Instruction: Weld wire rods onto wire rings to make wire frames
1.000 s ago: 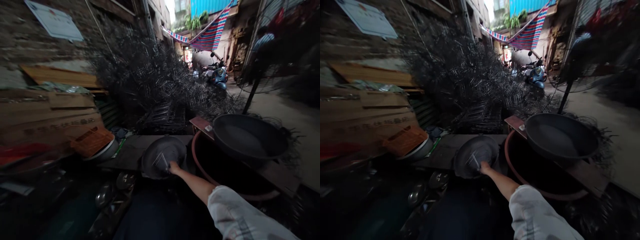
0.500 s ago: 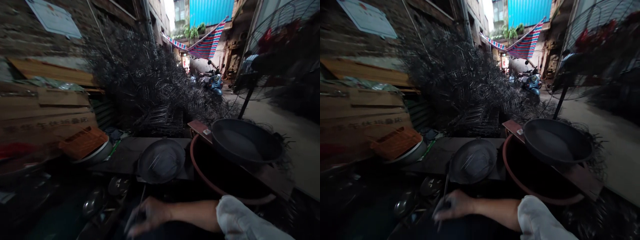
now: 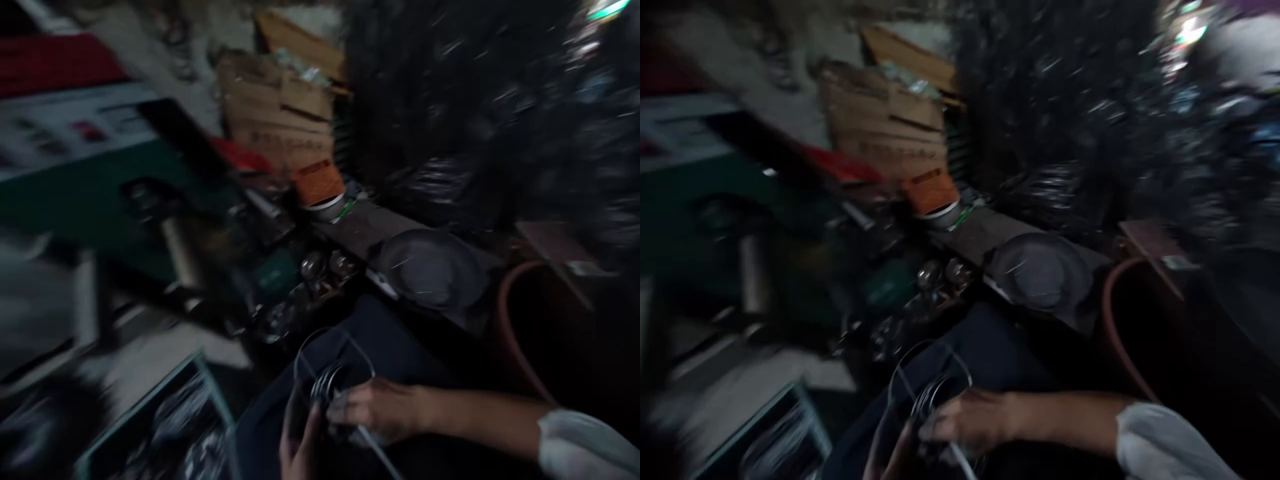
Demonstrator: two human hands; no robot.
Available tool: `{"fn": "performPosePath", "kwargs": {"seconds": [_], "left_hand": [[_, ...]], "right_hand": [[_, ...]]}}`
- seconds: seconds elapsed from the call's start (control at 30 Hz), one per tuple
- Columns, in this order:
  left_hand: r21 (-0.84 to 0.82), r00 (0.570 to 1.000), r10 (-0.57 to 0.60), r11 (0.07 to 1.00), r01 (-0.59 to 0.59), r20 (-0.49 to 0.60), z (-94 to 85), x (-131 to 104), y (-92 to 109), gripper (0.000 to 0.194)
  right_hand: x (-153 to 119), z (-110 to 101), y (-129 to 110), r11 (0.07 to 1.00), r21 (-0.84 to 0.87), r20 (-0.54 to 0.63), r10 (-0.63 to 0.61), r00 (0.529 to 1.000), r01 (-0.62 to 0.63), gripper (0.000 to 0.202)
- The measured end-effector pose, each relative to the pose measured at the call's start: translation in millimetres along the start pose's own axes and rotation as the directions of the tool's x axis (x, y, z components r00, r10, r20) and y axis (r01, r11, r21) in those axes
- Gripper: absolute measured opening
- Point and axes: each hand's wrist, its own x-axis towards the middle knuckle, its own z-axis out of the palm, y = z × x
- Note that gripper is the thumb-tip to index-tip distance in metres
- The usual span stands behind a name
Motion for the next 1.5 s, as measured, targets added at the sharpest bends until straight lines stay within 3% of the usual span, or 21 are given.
{"fn": "performPosePath", "kwargs": {"seconds": [0.1, 0.2, 0.27, 0.37, 0.5, 0.77, 1.03, 1.5], "left_hand": [[-0.337, 0.987, -0.154, 0.932, 0.132, -0.040, -9.0, -24, -2, 0.057], [-0.717, 0.980, -0.196, 0.679, 0.159, 0.031, -13.5, -23, -7, 0.066], [-0.821, 0.979, -0.189, 0.546, 0.165, 0.072, -14.6, -19, -13, 0.067], [-0.877, 0.980, -0.170, 0.449, 0.171, 0.105, -14.7, -16, -22, 0.070], [-0.891, 0.986, -0.126, 0.426, 0.155, 0.111, -15.5, -14, -28, 0.073], [-0.916, 0.993, -0.038, 0.382, 0.119, 0.113, -15.4, 1, -28, 0.067], [-0.932, 0.977, -0.085, 0.295, 0.211, 0.195, -15.9, 11, -26, 0.074], [-0.949, 0.984, -0.018, 0.264, 0.173, 0.175, -18.8, 15, -17, 0.069]], "right_hand": [[-9, -5, -3, 0.994, 0.032, -0.020, -0.099, 0.995, 0.100, 0.050], [-5, 8, 4, 0.995, 0.035, -0.013, -0.094, 0.996, 0.094, 0.056], [-2, 21, 9, 0.997, 0.033, -0.008, -0.075, 0.997, 0.075, 0.060], [1, 35, 15, 0.997, 0.045, -0.005, -0.054, 0.999, 0.055, 0.063], [4, 38, 21, 0.998, 0.043, -0.003, -0.041, 0.999, 0.041, 0.063], [15, 22, 21, 0.995, -0.037, -0.018, -0.089, 0.996, 0.088, 0.057], [17, 14, 27, 0.997, -0.057, 0.051, -0.040, 0.998, 0.043, 0.060], [27, 1, 29, 0.987, -0.140, 0.021, -0.075, 0.997, 0.077, 0.054]]}}
